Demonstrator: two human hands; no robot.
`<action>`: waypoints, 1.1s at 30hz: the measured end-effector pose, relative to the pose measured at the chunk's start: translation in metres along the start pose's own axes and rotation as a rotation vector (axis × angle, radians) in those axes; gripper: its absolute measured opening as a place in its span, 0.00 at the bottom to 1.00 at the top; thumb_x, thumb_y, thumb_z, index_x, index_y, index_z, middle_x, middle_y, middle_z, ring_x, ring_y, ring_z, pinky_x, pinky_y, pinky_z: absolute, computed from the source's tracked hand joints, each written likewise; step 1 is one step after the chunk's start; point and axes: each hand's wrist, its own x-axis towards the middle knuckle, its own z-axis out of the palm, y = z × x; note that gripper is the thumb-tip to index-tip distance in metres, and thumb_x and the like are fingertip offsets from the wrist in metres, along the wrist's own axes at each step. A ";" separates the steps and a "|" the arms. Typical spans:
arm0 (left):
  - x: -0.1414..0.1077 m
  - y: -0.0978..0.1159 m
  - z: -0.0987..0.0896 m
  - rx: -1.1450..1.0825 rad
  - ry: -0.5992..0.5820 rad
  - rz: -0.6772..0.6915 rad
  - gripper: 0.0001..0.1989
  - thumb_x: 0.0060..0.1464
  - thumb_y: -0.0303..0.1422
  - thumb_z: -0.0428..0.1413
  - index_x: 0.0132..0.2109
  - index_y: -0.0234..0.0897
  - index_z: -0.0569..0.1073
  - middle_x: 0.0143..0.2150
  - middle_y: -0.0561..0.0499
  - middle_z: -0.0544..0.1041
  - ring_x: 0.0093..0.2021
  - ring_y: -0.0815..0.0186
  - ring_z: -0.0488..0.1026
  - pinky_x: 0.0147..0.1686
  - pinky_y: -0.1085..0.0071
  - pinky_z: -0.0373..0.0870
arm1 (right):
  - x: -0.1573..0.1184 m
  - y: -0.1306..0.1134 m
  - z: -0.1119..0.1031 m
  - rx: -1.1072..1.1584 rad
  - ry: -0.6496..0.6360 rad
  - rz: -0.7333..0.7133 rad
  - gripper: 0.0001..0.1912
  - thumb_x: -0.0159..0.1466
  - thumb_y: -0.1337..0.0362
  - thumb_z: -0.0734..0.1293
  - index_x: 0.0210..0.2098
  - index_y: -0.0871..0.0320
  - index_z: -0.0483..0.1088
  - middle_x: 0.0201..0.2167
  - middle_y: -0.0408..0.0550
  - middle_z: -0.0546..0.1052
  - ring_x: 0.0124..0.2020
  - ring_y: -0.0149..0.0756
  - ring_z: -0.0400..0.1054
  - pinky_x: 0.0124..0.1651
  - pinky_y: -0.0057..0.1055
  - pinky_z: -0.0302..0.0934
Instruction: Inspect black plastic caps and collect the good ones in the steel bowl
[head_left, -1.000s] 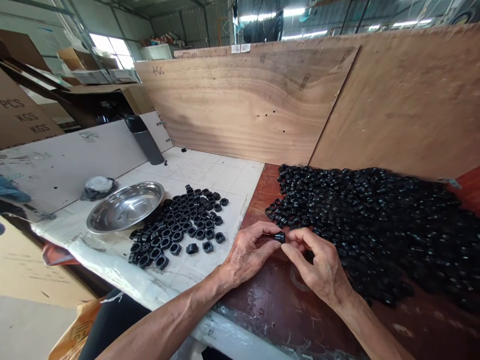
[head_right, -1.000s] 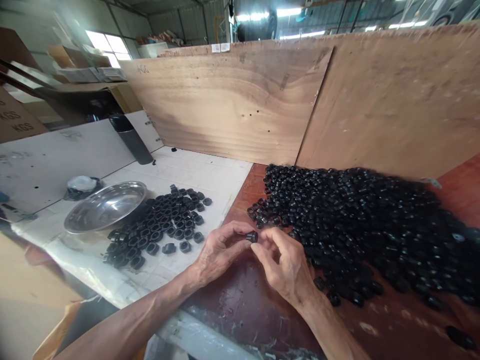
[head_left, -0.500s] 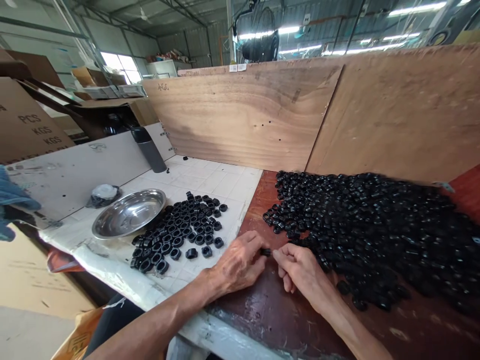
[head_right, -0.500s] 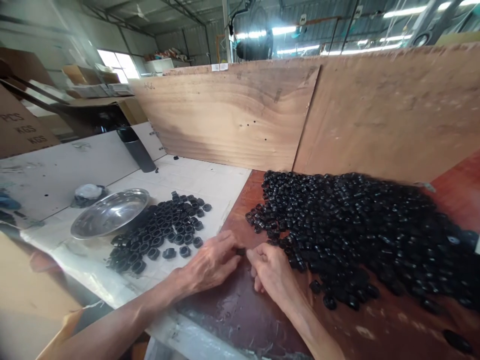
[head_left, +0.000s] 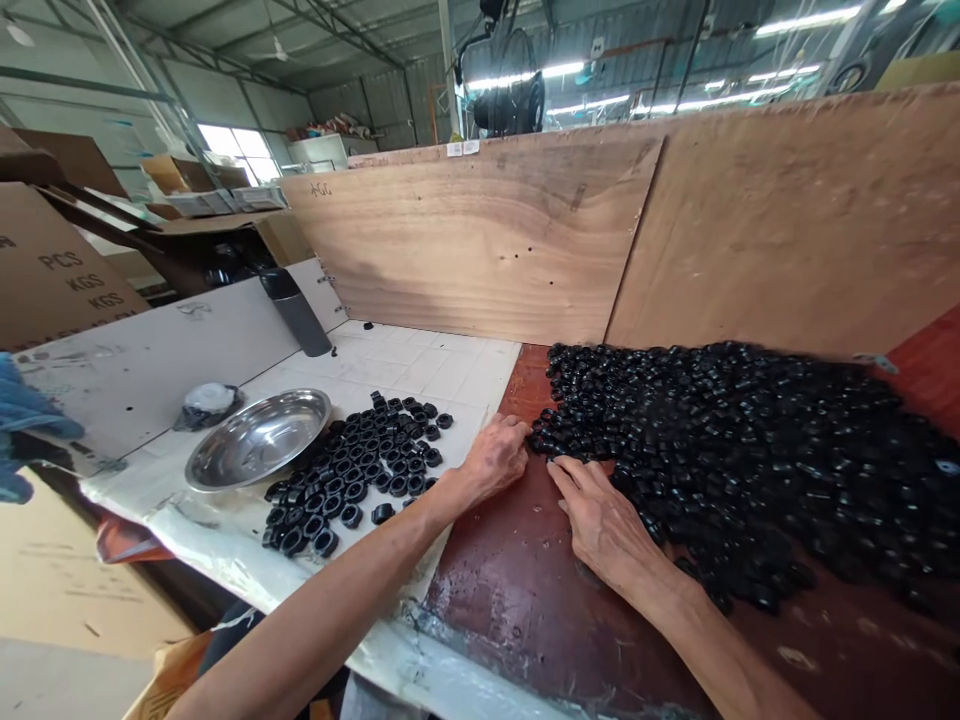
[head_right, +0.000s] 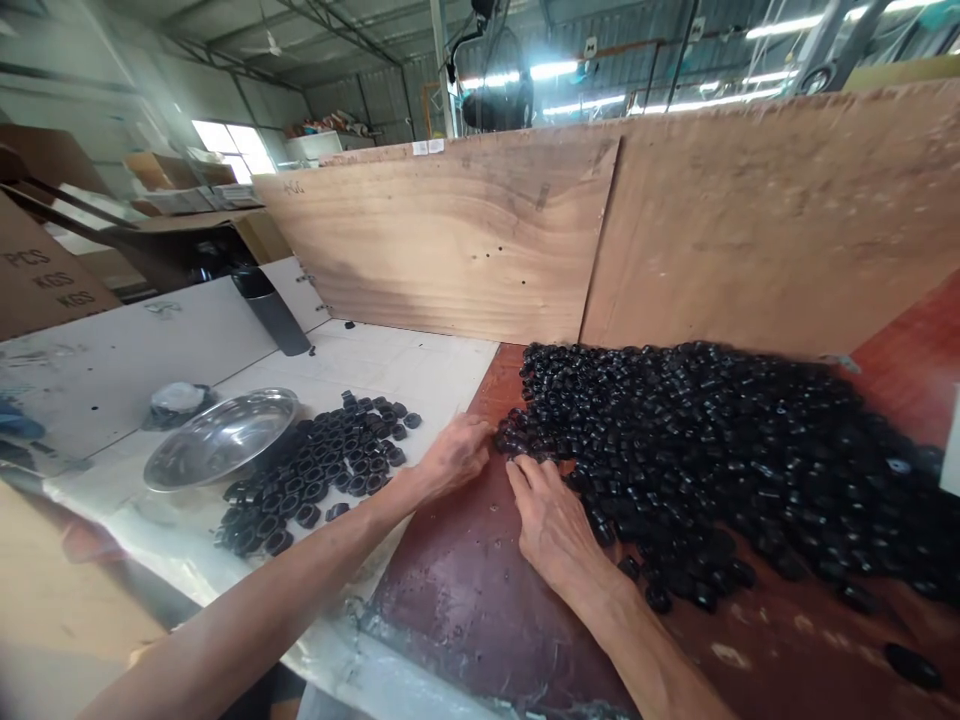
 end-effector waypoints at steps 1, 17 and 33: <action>-0.002 0.000 0.001 -0.012 -0.006 0.002 0.08 0.55 0.20 0.51 0.39 0.33 0.74 0.41 0.44 0.74 0.45 0.59 0.70 0.50 0.63 0.68 | 0.000 0.001 -0.001 0.031 0.004 0.012 0.25 0.64 0.79 0.58 0.59 0.67 0.68 0.55 0.57 0.70 0.50 0.47 0.61 0.51 0.43 0.68; -0.067 0.039 -0.017 -0.482 0.087 -0.191 0.13 0.52 0.22 0.53 0.46 0.36 0.70 0.38 0.51 0.76 0.36 0.67 0.72 0.40 0.71 0.68 | -0.003 0.010 -0.005 0.154 -0.022 0.120 0.10 0.67 0.76 0.62 0.32 0.62 0.71 0.40 0.51 0.69 0.36 0.36 0.63 0.41 0.34 0.60; -0.057 0.037 -0.022 -0.857 0.093 -0.470 0.16 0.52 0.29 0.58 0.48 0.34 0.78 0.46 0.47 0.79 0.45 0.63 0.76 0.49 0.66 0.71 | -0.002 0.004 -0.004 0.050 -0.038 -0.012 0.10 0.68 0.74 0.63 0.46 0.62 0.72 0.42 0.52 0.73 0.44 0.44 0.67 0.46 0.41 0.61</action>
